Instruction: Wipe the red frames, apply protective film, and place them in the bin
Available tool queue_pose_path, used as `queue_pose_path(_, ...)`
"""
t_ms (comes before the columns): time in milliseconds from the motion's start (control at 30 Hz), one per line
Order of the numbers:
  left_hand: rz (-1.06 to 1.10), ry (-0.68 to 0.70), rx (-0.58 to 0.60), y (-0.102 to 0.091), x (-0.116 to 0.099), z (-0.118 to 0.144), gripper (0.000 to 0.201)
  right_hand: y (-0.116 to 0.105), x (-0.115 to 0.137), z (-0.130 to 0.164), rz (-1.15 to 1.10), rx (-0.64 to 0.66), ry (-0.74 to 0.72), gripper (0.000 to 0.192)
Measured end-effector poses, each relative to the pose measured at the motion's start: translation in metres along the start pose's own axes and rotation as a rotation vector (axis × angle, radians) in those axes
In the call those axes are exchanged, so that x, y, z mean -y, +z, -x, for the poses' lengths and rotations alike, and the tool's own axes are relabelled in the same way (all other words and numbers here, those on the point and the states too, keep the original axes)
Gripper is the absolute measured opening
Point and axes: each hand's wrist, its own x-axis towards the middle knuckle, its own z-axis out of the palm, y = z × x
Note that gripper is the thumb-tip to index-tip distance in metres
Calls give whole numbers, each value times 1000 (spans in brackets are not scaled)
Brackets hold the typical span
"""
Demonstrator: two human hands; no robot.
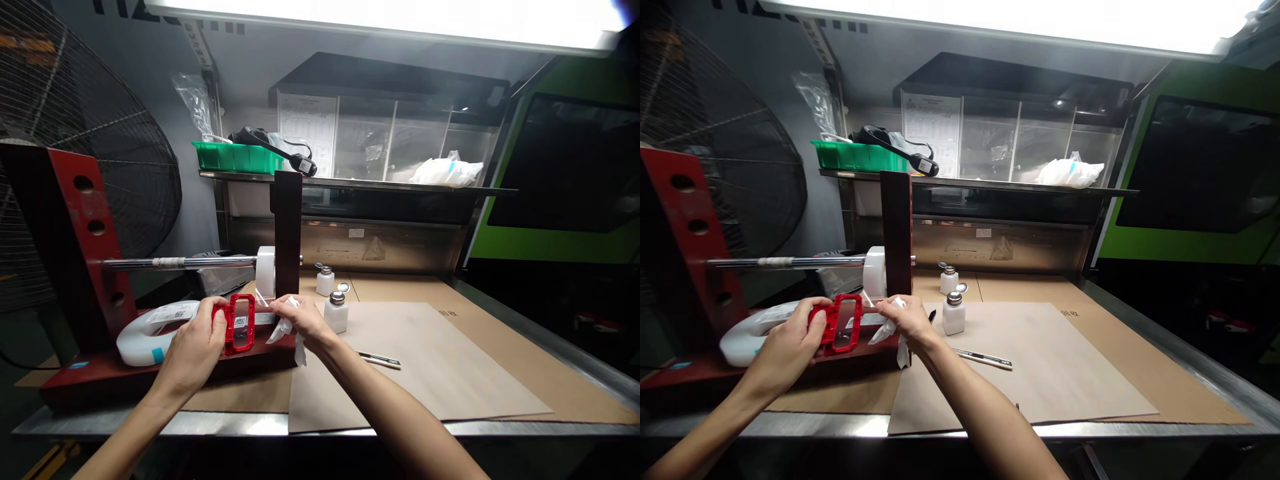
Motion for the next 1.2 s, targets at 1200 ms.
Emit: queue_pose_path(1200, 317, 11, -81, 33, -22, 11, 49, 1, -11, 72, 62, -47, 51, 16)
